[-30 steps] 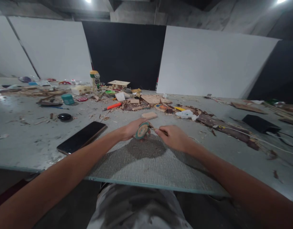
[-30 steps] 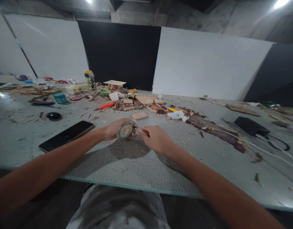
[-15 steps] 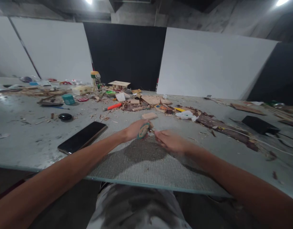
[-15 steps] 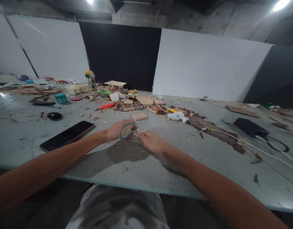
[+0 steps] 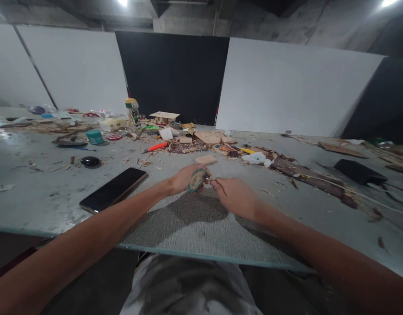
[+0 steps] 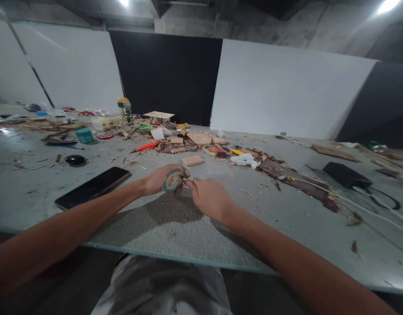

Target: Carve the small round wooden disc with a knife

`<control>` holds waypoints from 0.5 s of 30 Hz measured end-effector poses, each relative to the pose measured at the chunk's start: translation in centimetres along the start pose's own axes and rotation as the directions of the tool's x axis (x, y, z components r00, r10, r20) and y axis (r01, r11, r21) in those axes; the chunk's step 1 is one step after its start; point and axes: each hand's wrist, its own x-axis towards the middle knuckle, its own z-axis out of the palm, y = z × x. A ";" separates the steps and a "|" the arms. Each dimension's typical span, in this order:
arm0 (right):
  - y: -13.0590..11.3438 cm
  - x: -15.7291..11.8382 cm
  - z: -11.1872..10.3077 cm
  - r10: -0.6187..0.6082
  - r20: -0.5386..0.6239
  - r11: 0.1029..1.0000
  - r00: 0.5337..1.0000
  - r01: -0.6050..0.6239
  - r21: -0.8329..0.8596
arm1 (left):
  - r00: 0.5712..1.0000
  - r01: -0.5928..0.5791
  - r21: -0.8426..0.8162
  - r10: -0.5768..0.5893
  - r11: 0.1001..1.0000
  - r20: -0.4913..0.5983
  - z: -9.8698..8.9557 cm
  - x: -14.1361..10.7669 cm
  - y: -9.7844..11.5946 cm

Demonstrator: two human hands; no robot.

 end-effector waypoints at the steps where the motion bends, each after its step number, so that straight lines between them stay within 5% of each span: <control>1: 0.1 0.0 0.0 0.023 0.073 0.989 0.997 -0.033 0.144 | 1.000 -0.008 0.012 0.008 1.000 0.008 0.0 -0.1 0.2; 3: 0.2 0.1 -0.3 0.035 0.331 0.845 0.943 -0.204 0.494 | 1.000 -0.010 -0.006 0.010 1.000 0.025 0.2 -0.2 0.9; 5: 0.1 0.1 -0.7 -0.065 0.552 0.569 0.831 -0.424 0.705 | 0.997 -0.059 -0.040 0.061 0.998 0.057 0.4 -0.3 1.6; 8: -0.1 0.3 -1.1 -0.196 0.608 0.316 0.770 -0.537 0.782 | 0.982 -0.159 -0.108 0.168 0.981 0.081 0.4 -0.2 2.3; 11: 0.0 0.4 -1.0 -0.122 0.558 0.378 0.821 -0.481 0.791 | 0.981 -0.172 -0.167 0.184 0.971 0.065 0.2 0.0 2.1; 15: 0.4 0.2 -0.7 0.012 0.344 0.682 0.939 -0.260 0.684 | 0.985 -0.150 -0.215 0.164 0.965 0.045 0.1 0.1 1.4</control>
